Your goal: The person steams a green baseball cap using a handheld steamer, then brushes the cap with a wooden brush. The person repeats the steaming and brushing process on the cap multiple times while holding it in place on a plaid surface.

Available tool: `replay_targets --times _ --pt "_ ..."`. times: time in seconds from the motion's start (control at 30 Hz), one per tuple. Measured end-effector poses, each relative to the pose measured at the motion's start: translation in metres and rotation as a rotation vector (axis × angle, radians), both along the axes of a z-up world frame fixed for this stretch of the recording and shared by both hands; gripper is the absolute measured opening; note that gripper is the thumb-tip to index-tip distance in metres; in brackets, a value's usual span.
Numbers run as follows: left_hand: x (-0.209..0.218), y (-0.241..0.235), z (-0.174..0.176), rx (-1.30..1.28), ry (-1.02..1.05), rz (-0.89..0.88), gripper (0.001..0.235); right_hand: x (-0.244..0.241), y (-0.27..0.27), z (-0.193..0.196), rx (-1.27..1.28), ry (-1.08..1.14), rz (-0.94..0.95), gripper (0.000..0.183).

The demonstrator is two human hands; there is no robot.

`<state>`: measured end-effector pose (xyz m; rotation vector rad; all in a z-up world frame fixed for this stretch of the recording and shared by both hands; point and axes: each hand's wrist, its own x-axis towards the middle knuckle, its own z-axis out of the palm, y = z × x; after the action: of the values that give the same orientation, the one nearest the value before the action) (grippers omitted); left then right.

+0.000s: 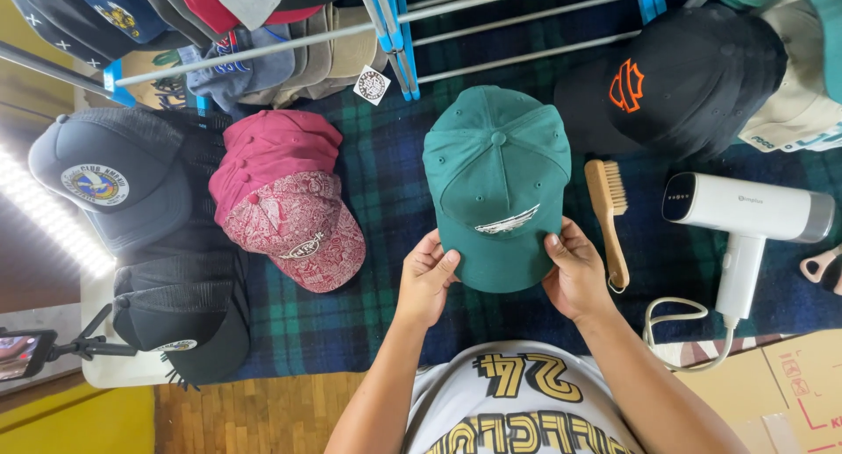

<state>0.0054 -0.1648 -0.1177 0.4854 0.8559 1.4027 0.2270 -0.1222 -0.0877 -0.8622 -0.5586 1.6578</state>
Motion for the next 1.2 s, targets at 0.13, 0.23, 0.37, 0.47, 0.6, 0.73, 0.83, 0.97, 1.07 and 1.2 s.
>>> replay_targets --times 0.13,0.23,0.37,0.47,0.6,0.73,0.83,0.97,1.07,1.2 --pt "0.000 0.001 -0.014 0.010 0.014 0.006 0.041 0.003 0.001 0.001 0.019 -0.027 0.001 0.035" --pt "0.003 0.003 -0.035 0.002 -0.061 -0.013 0.040 0.008 0.000 0.016 0.044 -0.106 -0.012 0.037" --pt "0.003 0.000 0.017 -0.054 0.042 -0.008 0.033 0.011 0.003 -0.002 0.042 -0.079 0.023 0.037" --pt "0.001 -0.001 0.037 -0.064 0.098 -0.017 0.031 0.009 0.003 -0.010 0.020 0.004 0.041 0.035" --pt "-0.001 0.003 -0.030 -0.048 0.014 -0.032 0.032 0.009 -0.001 0.019 0.018 -0.071 0.020 0.033" --pt "0.007 0.003 0.031 -0.081 0.026 -0.015 0.029 0.012 0.003 0.013 0.019 -0.083 0.021 0.033" --pt "0.004 -0.001 0.061 -0.112 0.122 -0.001 0.028 0.006 0.006 0.017 -0.030 0.053 0.073 0.028" --pt "0.001 0.002 0.039 -0.097 0.096 -0.016 0.027 0.002 0.005 0.023 -0.058 0.081 0.082 0.021" --pt "-0.009 0.011 0.001 -0.104 0.082 0.015 0.030 0.017 0.011 -0.006 -0.050 -0.067 0.058 0.021" --pt "-0.019 0.053 0.036 -0.049 0.168 0.216 0.058 0.024 0.040 0.006 0.071 -0.495 -0.101 0.024"
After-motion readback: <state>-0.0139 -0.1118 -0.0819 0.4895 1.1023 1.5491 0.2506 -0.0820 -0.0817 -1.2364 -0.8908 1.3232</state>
